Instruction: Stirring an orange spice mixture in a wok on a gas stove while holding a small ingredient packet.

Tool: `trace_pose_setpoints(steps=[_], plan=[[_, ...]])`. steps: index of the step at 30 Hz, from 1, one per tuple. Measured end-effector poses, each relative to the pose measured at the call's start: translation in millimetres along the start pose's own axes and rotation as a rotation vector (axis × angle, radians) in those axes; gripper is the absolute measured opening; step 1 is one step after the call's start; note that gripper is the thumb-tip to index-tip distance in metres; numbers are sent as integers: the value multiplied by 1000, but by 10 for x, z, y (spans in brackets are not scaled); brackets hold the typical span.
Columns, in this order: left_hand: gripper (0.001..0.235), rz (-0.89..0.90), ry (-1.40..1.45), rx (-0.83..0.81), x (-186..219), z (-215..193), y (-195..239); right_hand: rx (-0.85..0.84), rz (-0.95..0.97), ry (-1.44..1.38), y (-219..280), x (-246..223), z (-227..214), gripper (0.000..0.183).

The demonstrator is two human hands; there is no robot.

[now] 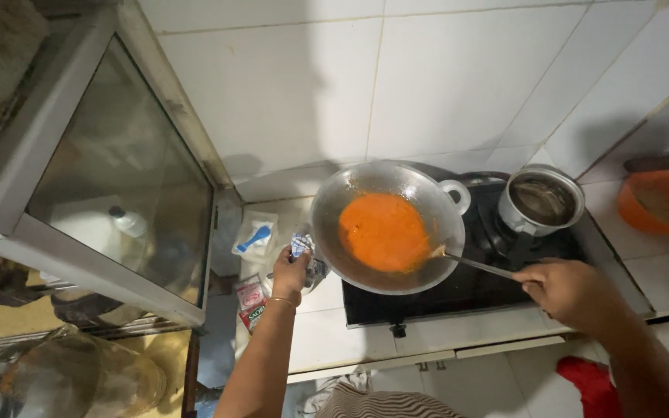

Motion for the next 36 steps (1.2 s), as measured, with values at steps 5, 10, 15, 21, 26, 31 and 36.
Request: trace_pose_setpoints(steps=[5, 10, 15, 21, 26, 31, 36], plan=[[58, 5, -5, -15, -46, -34, -80, -125, 123, 51, -66, 23, 160, 35], [71, -16, -14, 1, 56, -105, 59, -267, 363, -89, -118, -390, 284, 36], [60, 159, -84, 11, 118, -164, 125, -14, 232, -206, -439, -354, 849, 31], [56, 155, -85, 37, 48, -311, 131, 114, 141, -220, -630, -599, 1013, 30], [54, 173, -19, 45, -132, -359, -160, 154, 135, -249, -808, -692, 952, 31], [52, 193, 18, 47, 37, -304, 221, 190, 139, -223, -1037, -729, 894, 29], [52, 191, 43, 30, -208, -384, -117, 402, 38, -169, -1312, -894, 915, 27]])
Point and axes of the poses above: each hand's wrist, its own y-axis away from the middle knuckle, its own z-axis out of the palm, x = y × z, the point moved 8 cm from there along -y, towards the middle knuckle, and after that the axes turned 1 degree about -z, right-handed, at the moved point
